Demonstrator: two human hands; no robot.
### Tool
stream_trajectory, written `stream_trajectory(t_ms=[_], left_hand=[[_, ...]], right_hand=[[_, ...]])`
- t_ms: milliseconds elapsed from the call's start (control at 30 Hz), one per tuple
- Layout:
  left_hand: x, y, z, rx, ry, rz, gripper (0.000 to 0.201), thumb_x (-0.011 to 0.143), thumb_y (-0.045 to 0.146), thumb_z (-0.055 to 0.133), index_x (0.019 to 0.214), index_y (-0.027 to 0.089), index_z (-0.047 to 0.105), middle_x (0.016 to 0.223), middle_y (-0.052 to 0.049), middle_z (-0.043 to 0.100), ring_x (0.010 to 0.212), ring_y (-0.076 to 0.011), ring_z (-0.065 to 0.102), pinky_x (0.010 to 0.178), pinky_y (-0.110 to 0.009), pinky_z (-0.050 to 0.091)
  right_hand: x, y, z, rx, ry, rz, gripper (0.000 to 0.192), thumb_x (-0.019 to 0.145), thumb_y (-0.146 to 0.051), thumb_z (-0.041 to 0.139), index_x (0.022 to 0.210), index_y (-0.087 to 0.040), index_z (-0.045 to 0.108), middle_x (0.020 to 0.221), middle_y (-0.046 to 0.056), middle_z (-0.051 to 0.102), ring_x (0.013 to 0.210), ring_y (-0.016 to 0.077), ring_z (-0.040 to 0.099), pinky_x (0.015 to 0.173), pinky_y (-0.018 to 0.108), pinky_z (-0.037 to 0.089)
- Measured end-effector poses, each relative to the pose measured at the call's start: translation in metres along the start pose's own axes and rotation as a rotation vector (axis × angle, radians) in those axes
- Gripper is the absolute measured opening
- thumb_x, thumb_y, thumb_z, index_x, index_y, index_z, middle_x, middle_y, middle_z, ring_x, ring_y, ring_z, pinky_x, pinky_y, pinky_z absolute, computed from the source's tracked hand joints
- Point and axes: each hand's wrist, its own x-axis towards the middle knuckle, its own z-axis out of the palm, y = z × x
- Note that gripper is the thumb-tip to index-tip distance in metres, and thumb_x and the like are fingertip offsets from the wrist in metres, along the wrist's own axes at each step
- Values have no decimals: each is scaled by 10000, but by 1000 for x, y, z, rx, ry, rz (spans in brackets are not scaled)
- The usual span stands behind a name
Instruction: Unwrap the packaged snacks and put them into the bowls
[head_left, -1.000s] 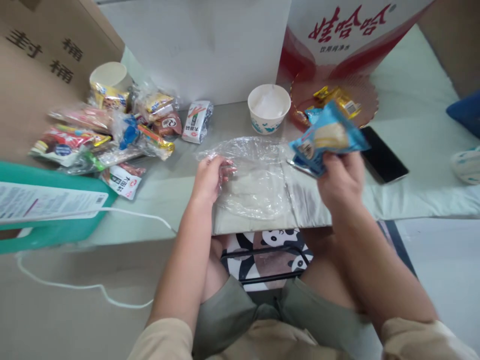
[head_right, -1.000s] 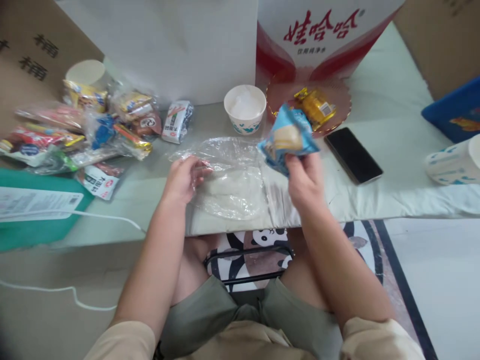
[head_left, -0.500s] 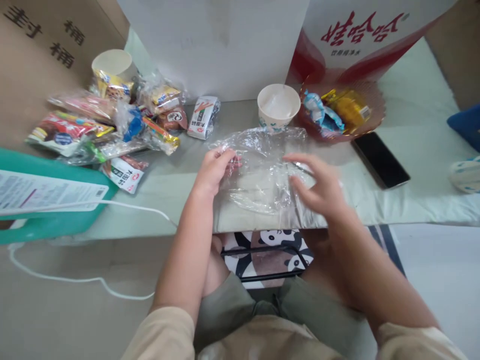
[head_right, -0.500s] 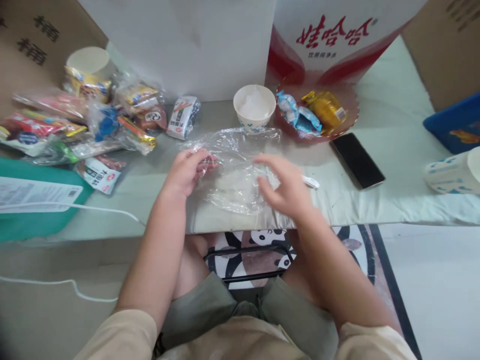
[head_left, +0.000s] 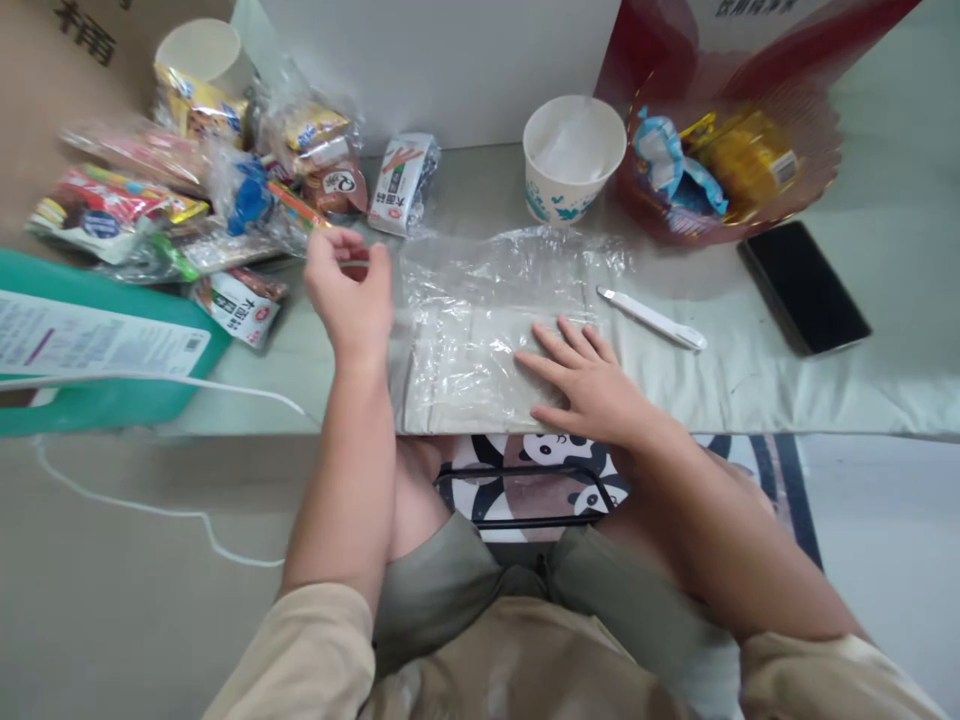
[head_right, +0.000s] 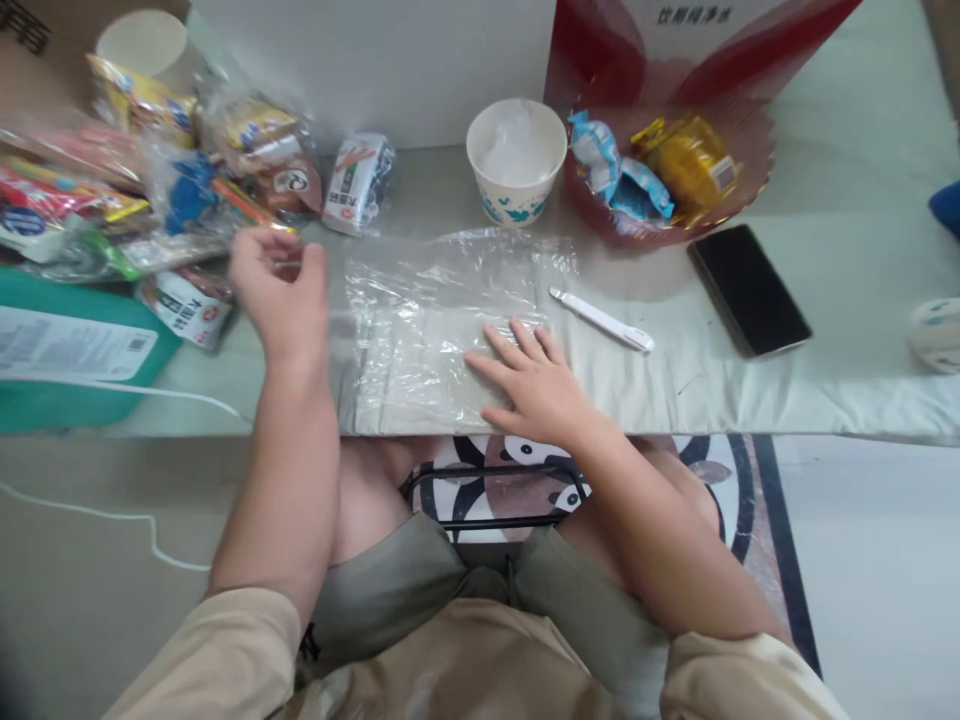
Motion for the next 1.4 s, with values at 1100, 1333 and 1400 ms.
stream_trajectory(t_ms=[1100,1333,1400], left_hand=[[-62,0,-32,-73,-570,213,116,755,214,620,693,209,718,997,-59,810,1005,-247,758,950,-410,600],[-42,0,-28,-537,-314,-327,171,719,345,711,724,189,641,761,-36,755,739,-181,751,570,-231,550],[-38,-3,-29,-578,-327,-355,225,708,367,751,803,188,653,791,-34,754,748,-175,750,580,-226,554]], right_hand=[[-26,41,-23,1014,529,13,368,875,-576,746,1086,-285,668,1035,52,791,1051,257,762,986,439,601],[-31,38,-27,777,377,-87,544,729,-492,902,1199,-294,711,1378,84,712,1402,339,591,1209,564,450],[-25,32,-21,796,487,17,257,845,-486,803,952,-260,742,1179,77,789,1235,303,706,1131,536,527]])
